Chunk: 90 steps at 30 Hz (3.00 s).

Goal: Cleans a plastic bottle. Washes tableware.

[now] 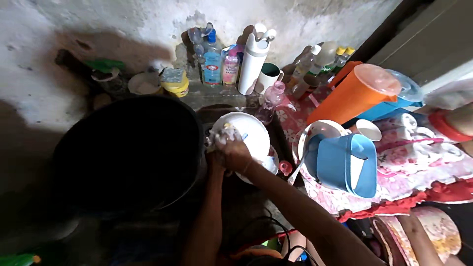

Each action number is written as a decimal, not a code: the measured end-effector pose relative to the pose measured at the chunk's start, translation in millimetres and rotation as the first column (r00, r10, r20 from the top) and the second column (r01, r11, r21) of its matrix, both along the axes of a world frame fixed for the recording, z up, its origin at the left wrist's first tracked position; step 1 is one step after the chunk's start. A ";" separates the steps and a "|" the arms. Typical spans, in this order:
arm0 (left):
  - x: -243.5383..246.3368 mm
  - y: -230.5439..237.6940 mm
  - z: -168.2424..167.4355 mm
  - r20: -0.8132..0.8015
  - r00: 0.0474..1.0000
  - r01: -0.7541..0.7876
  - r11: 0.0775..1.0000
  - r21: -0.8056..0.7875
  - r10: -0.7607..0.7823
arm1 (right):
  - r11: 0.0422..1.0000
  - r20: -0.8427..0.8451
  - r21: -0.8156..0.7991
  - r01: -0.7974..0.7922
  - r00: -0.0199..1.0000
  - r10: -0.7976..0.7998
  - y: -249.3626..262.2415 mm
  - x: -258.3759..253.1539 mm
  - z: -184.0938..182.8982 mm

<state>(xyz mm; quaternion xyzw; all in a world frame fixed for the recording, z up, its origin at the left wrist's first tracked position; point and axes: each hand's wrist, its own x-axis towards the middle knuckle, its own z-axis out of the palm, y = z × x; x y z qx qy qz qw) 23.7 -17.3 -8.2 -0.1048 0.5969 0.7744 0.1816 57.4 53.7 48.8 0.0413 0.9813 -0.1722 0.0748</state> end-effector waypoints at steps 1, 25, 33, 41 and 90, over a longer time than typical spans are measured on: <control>0.0 0.9 7.3 -0.001 1.000 0.005 1.000 -0.014 -0.005 | 0.999 -0.001 -0.005 0.045 0.999 -0.045 13.0 -11.2 4.8; -9.5 4.4 -25.2 -0.023 0.820 0.201 0.325 -0.924 -0.571 | 0.997 0.185 -0.050 0.050 0.982 -0.040 -1.0 76.5 43.3; -23.7 -3.6 -58.5 -0.159 0.870 0.081 0.453 -0.888 -0.467 | 0.995 0.368 -0.088 0.041 0.930 -0.006 2.8 85.7 6.3; -25.6 -1.6 -36.2 0.022 0.868 0.243 0.386 -0.890 -0.496 | 0.973 0.378 -0.159 0.167 0.921 -0.096 29.0 91.9 -19.9; 60.9 -9.4 43.4 0.209 0.549 0.559 0.170 -0.812 -0.809 | 0.485 0.086 -0.742 0.463 0.783 -0.615 49.6 54.9 -54.6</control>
